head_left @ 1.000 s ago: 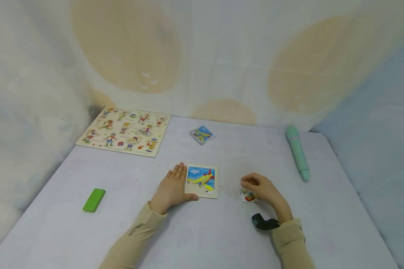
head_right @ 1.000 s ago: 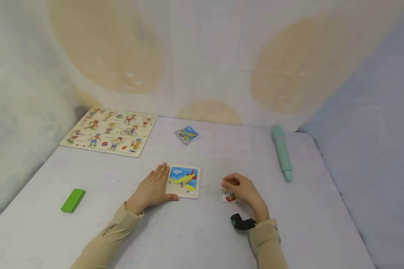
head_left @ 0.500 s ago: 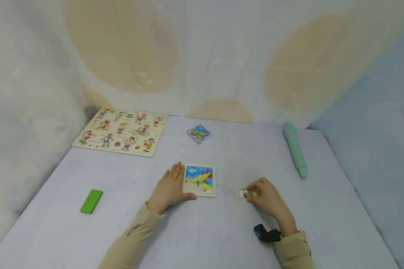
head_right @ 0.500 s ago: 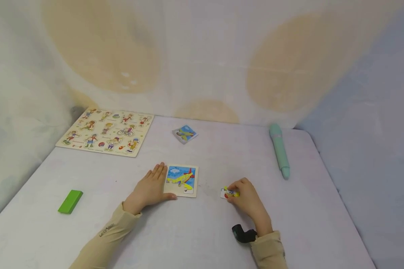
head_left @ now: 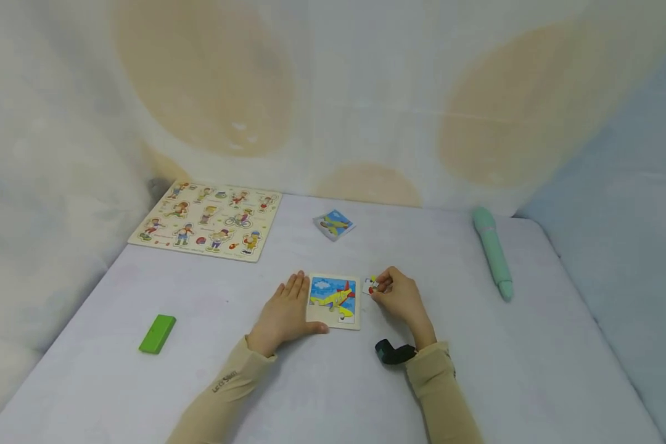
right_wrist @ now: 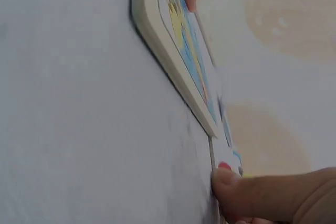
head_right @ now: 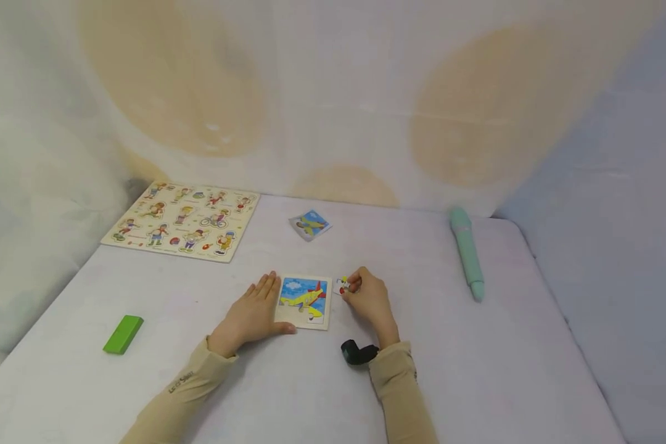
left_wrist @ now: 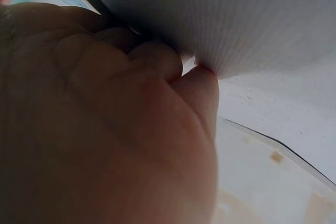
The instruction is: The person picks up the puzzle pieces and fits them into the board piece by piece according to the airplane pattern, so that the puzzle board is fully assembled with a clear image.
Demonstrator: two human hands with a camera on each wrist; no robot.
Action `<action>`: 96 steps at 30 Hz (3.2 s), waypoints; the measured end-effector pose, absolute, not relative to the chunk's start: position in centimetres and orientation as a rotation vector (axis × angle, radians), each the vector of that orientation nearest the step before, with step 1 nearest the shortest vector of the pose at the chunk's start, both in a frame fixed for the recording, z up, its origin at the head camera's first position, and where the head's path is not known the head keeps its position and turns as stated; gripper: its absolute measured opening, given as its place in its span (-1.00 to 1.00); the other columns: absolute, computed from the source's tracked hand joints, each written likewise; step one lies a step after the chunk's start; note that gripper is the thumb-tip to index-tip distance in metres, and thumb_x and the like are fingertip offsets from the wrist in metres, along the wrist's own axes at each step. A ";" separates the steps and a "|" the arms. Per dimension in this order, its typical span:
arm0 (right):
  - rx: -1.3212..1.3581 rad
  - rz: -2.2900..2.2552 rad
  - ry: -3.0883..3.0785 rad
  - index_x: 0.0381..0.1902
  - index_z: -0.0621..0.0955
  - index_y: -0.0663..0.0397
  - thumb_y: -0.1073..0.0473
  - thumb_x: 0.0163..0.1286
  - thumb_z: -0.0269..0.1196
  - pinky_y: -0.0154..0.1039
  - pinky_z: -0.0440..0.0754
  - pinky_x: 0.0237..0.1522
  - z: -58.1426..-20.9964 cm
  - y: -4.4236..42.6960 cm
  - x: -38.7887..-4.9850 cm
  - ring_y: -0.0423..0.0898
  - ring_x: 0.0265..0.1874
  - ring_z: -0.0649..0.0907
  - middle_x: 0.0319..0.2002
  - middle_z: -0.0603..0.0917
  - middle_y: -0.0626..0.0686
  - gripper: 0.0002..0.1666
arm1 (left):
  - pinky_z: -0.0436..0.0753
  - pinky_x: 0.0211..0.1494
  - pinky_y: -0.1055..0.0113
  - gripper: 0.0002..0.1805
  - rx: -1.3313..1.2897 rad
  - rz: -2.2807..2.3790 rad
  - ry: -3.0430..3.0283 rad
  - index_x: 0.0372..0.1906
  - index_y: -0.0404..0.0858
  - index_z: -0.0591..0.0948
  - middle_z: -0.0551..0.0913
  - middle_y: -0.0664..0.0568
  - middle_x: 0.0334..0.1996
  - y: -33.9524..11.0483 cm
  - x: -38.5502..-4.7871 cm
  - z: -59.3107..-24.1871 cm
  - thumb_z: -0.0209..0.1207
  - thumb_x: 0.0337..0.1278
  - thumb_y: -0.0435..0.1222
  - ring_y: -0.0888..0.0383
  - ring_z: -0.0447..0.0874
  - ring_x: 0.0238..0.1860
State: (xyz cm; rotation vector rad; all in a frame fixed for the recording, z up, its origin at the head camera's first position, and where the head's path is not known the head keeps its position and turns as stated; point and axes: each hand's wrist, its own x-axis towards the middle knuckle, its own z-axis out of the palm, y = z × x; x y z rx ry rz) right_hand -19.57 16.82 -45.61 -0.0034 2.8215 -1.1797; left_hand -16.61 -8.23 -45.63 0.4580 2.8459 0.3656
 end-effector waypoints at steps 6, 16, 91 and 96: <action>0.139 -1.255 2.828 -0.22 0.56 0.16 0.23 0.23 0.34 -0.30 0.52 -0.32 -45.9 16.1 -19.6 -0.02 -0.30 0.63 -0.26 0.68 0.14 -0.79 | 0.07 0.57 -0.03 0.28 0.437 0.350 2.862 0.50 -0.43 0.02 -0.03 -0.26 0.53 -8.0 -16.8 -45.9 0.24 -0.12 0.35 -0.15 -0.10 0.56; 0.056 -1.434 2.777 -0.34 0.59 0.09 0.20 0.21 0.34 -0.39 0.37 -0.54 -45.8 14.1 -19.0 -0.13 -0.51 0.46 -0.32 0.67 0.07 -0.87 | 0.07 0.56 -0.04 0.28 0.445 0.352 2.850 0.49 -0.45 0.03 -0.02 -0.28 0.53 -8.0 -16.7 -45.7 0.25 -0.11 0.33 -0.16 -0.08 0.55; 0.135 -1.088 2.799 0.04 0.63 0.14 0.30 0.01 0.45 -0.23 0.53 -0.24 -44.7 20.0 -19.0 -0.01 -0.20 0.64 -0.18 0.70 0.11 -0.44 | 0.09 0.56 -0.04 0.27 0.448 0.367 2.868 0.49 -0.44 0.04 0.00 -0.27 0.53 -8.0 -16.5 -45.8 0.27 -0.12 0.33 -0.15 -0.07 0.55; 0.150 -1.058 2.793 -0.12 0.68 0.15 0.30 0.06 0.43 -0.30 0.45 -0.33 -44.7 19.8 -18.9 -0.04 -0.28 0.60 -0.25 0.70 0.11 -0.64 | 0.10 0.55 -0.05 0.27 0.453 0.371 2.867 0.49 -0.45 0.05 0.01 -0.28 0.52 -8.0 -16.5 -45.7 0.28 -0.12 0.32 -0.16 -0.05 0.55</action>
